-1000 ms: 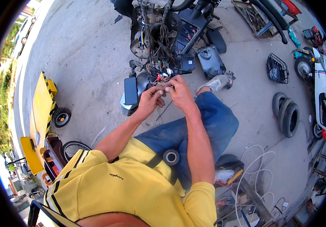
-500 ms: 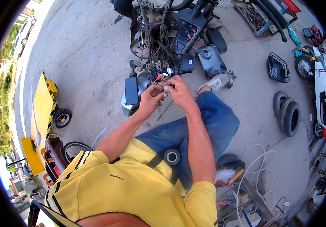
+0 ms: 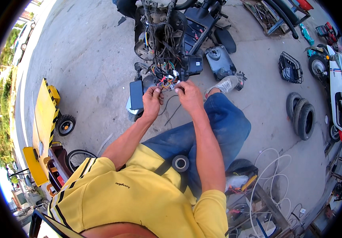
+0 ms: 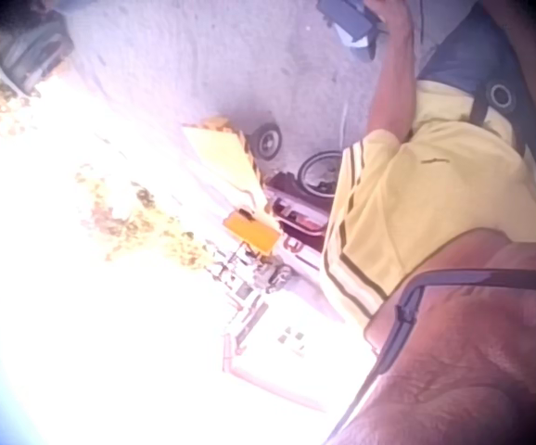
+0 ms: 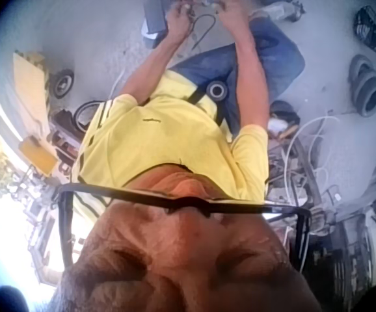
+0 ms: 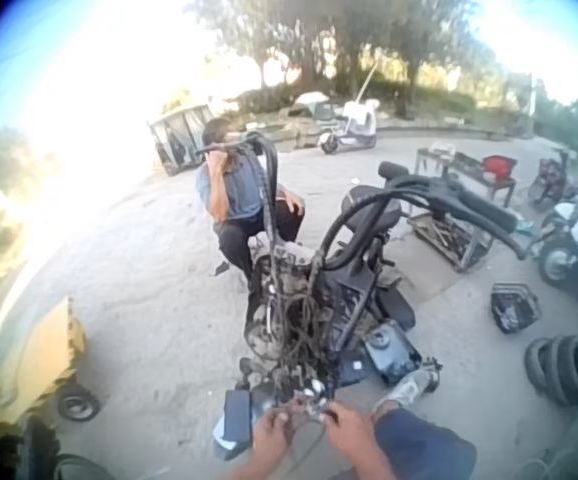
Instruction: The person is repairing the wiring of a scooter. They strip wire ends, twist them together, and wrap the connections with electrical tape.
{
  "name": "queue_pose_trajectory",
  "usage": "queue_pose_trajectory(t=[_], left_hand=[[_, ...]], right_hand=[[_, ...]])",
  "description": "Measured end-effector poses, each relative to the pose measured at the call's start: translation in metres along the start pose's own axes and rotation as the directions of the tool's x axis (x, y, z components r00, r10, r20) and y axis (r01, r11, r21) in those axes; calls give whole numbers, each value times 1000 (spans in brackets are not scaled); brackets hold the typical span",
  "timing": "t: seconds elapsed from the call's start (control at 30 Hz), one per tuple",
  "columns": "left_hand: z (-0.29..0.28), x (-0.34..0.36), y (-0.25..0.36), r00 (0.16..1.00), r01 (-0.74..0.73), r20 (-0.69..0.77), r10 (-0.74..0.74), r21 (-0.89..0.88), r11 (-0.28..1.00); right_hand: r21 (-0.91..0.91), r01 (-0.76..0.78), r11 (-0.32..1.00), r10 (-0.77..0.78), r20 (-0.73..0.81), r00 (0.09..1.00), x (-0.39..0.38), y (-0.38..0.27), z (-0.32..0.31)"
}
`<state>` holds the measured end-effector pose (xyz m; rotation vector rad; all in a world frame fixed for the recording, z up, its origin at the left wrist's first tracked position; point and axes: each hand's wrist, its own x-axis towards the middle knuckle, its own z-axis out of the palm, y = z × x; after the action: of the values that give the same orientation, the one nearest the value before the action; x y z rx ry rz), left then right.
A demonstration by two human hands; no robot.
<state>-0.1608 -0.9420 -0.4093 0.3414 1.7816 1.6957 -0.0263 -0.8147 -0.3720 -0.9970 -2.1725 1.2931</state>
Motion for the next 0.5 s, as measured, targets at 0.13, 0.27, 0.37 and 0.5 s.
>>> queue_pose_trajectory(t=[0.13,0.27,0.37,0.5], left_hand=[[-6,6,-8,998,50,-26,-52,-69,996],[-10,10,-9,995,95,-17,-97,-91,991],[-11,12,-8,991,128,-30,-132,-121,984],[-14,16,-14,989,140,-23,-147,-180,974]], right_hand=[[-172,126,977,-129,-4,992,-6,-2,10],[-267,203,942,-208,8,978,-6,-2,24],[-353,155,923,-171,-15,985,-7,-8,29],[-405,190,894,-213,-13,977,-4,-4,34]])
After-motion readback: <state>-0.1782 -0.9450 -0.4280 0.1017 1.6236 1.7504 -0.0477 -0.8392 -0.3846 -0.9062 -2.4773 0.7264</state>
